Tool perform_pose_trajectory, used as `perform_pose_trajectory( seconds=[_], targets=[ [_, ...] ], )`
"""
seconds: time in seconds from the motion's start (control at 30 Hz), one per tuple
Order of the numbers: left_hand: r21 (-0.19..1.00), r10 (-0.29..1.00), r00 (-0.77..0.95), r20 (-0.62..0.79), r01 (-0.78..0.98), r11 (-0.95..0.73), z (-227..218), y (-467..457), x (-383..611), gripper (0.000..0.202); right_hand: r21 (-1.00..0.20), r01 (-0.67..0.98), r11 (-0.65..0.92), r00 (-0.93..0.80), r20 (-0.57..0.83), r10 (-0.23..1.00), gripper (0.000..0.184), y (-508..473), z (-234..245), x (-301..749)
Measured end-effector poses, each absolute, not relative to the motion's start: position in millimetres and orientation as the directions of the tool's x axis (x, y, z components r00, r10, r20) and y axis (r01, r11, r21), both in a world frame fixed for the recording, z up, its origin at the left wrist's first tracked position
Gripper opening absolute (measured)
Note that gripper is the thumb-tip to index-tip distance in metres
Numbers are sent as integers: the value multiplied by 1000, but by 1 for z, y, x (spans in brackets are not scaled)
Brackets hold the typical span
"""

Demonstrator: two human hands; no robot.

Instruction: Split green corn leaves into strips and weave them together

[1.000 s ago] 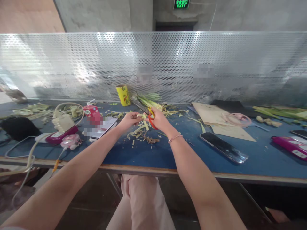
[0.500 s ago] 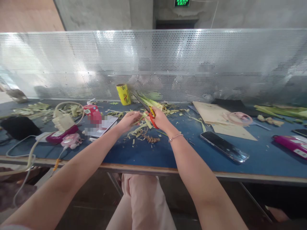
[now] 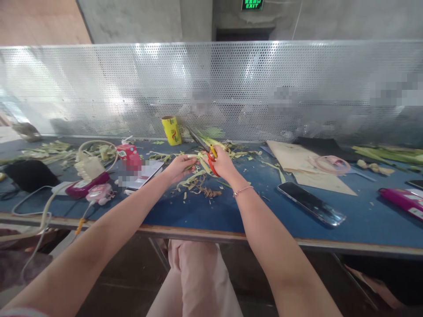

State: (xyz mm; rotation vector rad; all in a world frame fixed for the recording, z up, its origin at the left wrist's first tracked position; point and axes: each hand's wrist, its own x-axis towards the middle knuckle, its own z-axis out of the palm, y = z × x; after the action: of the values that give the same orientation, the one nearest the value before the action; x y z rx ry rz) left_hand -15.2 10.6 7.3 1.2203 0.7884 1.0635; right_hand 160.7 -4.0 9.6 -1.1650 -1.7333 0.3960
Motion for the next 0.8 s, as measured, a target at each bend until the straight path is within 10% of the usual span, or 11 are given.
perform_pose_trajectory(
  seconds=[0.47, 0.8],
  targets=[
    [759, 997, -49, -61, -651, 14, 14, 30, -27, 16, -138, 930, 341, -186, 622, 760, 48, -12, 4, 166],
    [743, 988, 151, 32, -664, 77, 10, 24, -24, 14, -166, 933, 321, -144, 642, 753, 43, -9, 1, 163]
  ],
)
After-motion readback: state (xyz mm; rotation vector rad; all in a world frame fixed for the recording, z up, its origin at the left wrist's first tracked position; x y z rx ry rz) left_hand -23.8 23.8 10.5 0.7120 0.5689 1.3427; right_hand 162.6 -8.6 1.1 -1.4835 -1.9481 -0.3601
